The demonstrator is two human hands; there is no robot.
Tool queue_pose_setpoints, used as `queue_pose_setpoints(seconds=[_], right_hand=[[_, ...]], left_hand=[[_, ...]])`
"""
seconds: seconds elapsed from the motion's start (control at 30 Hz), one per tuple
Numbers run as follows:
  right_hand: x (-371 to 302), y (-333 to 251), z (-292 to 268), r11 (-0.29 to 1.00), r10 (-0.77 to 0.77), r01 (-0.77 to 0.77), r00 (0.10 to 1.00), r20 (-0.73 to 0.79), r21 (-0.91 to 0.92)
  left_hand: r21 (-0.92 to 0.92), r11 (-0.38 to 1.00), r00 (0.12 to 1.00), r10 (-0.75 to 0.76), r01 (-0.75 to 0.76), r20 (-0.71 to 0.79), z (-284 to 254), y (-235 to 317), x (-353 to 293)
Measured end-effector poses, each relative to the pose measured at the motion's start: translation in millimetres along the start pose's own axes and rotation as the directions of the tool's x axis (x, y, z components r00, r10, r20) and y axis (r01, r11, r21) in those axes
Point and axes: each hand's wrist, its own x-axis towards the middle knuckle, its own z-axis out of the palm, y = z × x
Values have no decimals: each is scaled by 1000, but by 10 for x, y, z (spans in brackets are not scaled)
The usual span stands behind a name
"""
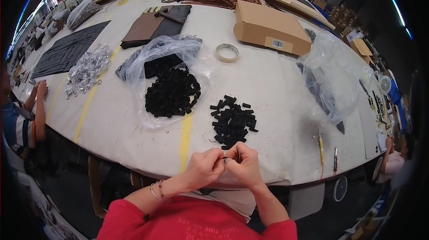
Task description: The person picks up small leather loops from the table one at a time and fits metal pieces into them using tweezers.
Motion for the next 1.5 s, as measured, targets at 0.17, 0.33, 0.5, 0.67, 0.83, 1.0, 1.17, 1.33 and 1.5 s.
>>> queue_pose_setpoints(seconds=[0.17,0.33,0.5,0.67,0.83,1.0,1.17,1.33,1.5], right_hand=[[67,-78,101,989,-80,62,988,-135,-132],[-23,-161,-151,933,262,-317,923,283,170],[-59,-9,-142,992,120,-126,942,313,-2],[-58,7,-130,980,178,-195,932,315,25],[-76,-36,-143,987,154,-162,940,304,2],[-67,-71,-178,991,134,-127,919,370,-44],[-43,-100,-208,988,150,-149,900,409,-34],[-27,-243,-249,955,47,65,930,365,-288],[-20,-182,-267,967,62,43,916,396,-250]], left_hand=[[174,944,943,304,-279,-137,30,-86,97],[-782,371,822,-485,501,297,-216,-33,161],[-799,71,709,-514,597,483,-183,-37,129],[-803,27,715,-475,595,514,-186,-59,104],[-794,86,719,-491,602,492,-188,-21,106],[-736,183,701,-516,652,493,-209,6,87],[-725,84,642,-544,683,541,-206,57,84],[-746,-31,625,-524,665,579,-191,49,84],[-735,1,630,-517,678,580,-181,43,65]])
